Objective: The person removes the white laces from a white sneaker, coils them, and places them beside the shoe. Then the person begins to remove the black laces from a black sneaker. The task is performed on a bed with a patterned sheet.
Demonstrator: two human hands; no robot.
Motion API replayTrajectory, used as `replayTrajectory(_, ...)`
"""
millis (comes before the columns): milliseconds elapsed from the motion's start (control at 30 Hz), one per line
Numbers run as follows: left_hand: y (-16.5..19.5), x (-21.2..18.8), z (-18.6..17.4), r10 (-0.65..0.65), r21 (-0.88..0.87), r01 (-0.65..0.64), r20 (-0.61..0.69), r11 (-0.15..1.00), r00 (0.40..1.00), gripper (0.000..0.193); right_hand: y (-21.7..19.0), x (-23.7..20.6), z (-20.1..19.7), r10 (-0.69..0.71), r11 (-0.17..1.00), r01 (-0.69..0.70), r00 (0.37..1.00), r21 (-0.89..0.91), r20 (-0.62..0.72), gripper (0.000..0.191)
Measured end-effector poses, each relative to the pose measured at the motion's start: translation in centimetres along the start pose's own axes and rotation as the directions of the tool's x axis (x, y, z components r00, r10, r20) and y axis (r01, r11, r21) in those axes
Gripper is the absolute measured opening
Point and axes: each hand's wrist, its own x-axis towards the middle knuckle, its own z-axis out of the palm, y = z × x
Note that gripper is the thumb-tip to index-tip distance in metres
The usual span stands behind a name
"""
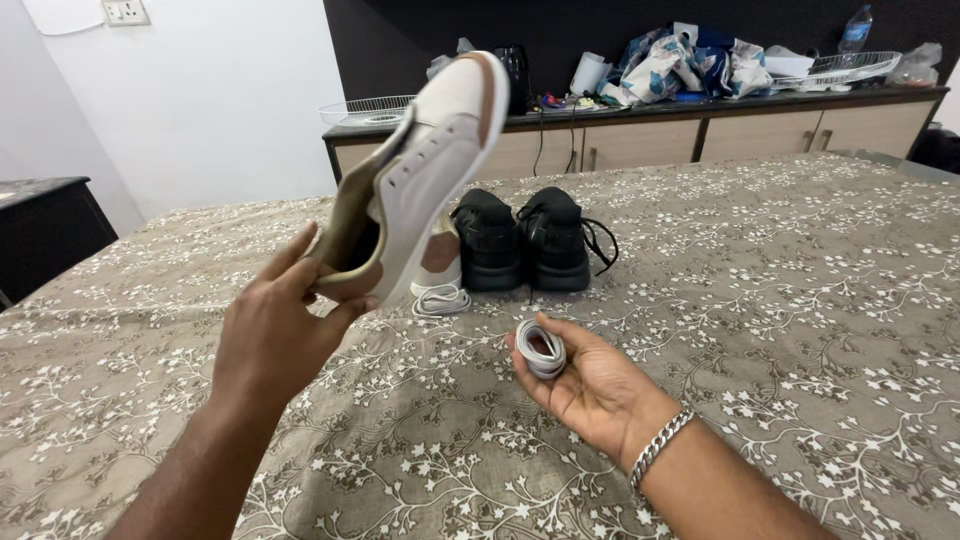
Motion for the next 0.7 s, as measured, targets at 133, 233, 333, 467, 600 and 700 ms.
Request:
replayTrajectory(133,-0.1,-0.2,-1.3,-0.177,0.197,0.175,-0.006,0.965,0.984,0.057,-0.3,-0.3,0.2,-0.024,0.999,0.023,0.999,-0.026,-0.027,0.032)
replayTrajectory(233,-0.7,-0.6,-1.9,-0.270,0.252,0.259,0.009,0.932,0.963,0.056,-0.5,-0.6,0.3,-0.026,0.999,0.025,0.999,-0.033,-0.029,0.035)
replayTrajectory(333,-1.5,-1.5,-2.3,-0.346,0.289,0.323,0.029,0.901,0.938,0.052,-0.7,-0.6,0.5,-0.026,0.999,0.025,0.999,-0.024,-0.033,0.035)
replayTrajectory(467,-1.8,-2.1,-2.0,-0.403,0.370,0.349,0.077,0.861,0.912,0.048,-0.8,-0.5,0.2,-0.045,0.998,0.043,0.998,-0.051,-0.041,0.035)
replayTrajectory(600,-1.0,-2.1,-1.2,-0.458,0.354,0.394,0.117,0.848,0.881,0.054,-1.0,-0.1,-0.4,-0.055,0.996,0.053,0.998,-0.068,-0.020,0.034)
replayTrajectory(700,-0.3,-2.0,-0.7,-0.491,0.375,0.415,0.133,0.829,0.861,0.057,-1.3,0.3,-1.1,-0.034,0.999,0.034,0.999,-0.026,-0.012,0.032)
